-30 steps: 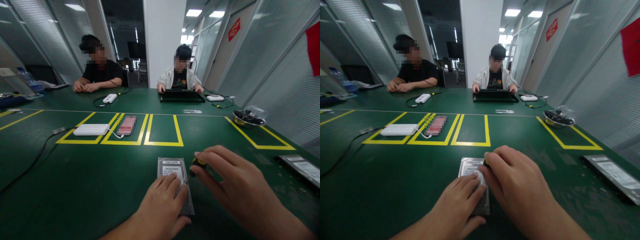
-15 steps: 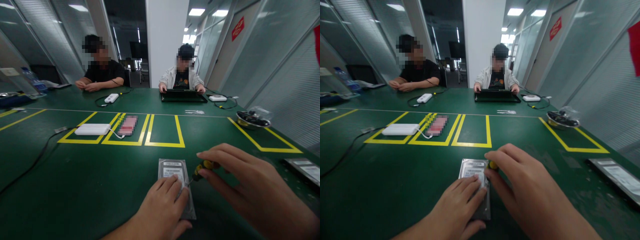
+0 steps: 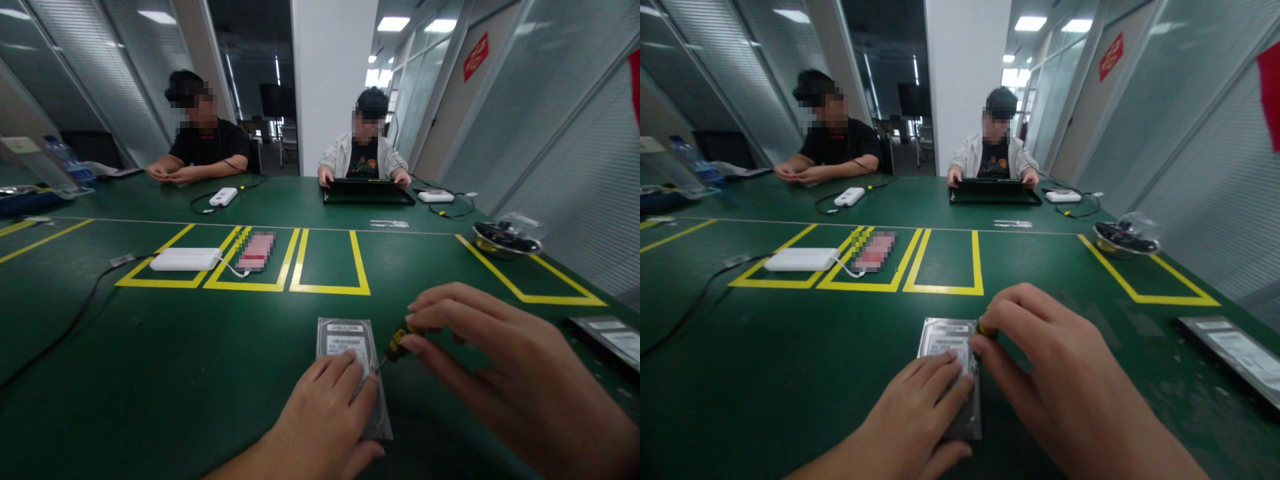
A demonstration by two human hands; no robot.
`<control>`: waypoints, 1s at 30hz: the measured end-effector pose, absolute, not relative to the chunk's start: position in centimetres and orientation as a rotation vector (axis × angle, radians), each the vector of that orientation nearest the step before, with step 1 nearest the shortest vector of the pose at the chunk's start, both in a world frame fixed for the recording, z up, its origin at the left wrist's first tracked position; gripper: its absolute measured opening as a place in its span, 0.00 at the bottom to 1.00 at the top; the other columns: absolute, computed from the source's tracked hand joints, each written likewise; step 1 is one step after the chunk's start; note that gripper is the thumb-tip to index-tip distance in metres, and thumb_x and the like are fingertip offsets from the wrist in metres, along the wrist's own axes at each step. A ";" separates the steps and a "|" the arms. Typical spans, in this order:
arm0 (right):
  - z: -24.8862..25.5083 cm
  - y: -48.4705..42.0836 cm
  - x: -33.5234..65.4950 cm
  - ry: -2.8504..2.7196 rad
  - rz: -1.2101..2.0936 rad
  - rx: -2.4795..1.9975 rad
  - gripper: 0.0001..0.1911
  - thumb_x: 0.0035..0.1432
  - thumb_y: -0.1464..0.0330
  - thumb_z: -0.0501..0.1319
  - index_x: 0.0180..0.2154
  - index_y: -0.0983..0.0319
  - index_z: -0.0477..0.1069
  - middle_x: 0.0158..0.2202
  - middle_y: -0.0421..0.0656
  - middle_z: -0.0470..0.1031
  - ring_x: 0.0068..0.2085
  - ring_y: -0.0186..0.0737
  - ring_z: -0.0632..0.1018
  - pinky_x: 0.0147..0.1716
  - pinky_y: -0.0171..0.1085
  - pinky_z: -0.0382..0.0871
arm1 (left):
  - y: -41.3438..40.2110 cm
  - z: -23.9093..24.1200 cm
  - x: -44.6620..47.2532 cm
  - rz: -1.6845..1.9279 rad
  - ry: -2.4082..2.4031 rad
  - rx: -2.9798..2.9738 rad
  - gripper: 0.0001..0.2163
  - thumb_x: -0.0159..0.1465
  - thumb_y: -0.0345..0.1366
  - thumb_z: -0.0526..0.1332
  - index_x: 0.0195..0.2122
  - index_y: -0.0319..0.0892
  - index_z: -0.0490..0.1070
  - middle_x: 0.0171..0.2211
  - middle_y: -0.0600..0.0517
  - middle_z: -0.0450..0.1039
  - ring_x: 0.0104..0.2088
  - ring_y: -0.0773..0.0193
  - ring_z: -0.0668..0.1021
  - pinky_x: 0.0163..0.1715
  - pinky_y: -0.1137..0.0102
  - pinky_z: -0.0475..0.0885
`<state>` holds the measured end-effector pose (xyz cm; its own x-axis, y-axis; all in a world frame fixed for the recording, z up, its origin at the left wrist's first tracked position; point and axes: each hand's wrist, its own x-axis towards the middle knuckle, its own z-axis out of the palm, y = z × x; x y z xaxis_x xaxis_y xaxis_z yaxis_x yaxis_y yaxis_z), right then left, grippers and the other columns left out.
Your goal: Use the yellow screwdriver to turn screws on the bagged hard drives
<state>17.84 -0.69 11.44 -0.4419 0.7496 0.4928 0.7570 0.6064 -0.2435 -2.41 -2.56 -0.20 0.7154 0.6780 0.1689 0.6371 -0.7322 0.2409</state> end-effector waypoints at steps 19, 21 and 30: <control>11.4 -0.7 18.0 -2.255 -0.077 -1.146 0.06 0.63 0.65 0.58 0.33 0.57 0.70 0.32 0.42 0.73 0.28 0.38 0.75 0.23 0.35 0.70 | -2.3 -0.4 -2.6 0.378 1.053 2.763 0.32 0.61 0.53 0.65 0.60 0.40 0.63 0.59 0.42 0.67 0.62 0.47 0.65 0.60 0.54 0.62; 11.4 -0.7 18.0 -2.246 -0.079 -1.140 0.07 0.64 0.64 0.57 0.33 0.56 0.70 0.32 0.43 0.73 0.28 0.38 0.75 0.23 0.35 0.70 | -2.3 -0.4 -2.6 0.383 1.043 2.773 0.32 0.61 0.53 0.65 0.60 0.40 0.63 0.59 0.42 0.67 0.62 0.47 0.65 0.60 0.54 0.62; 11.1 -0.7 17.9 -2.240 -0.074 -1.146 0.06 0.63 0.65 0.57 0.33 0.56 0.70 0.31 0.41 0.73 0.28 0.39 0.75 0.23 0.37 0.70 | -2.5 -0.6 -2.7 0.394 1.041 2.783 0.32 0.61 0.53 0.65 0.61 0.40 0.62 0.59 0.42 0.67 0.62 0.47 0.65 0.60 0.54 0.62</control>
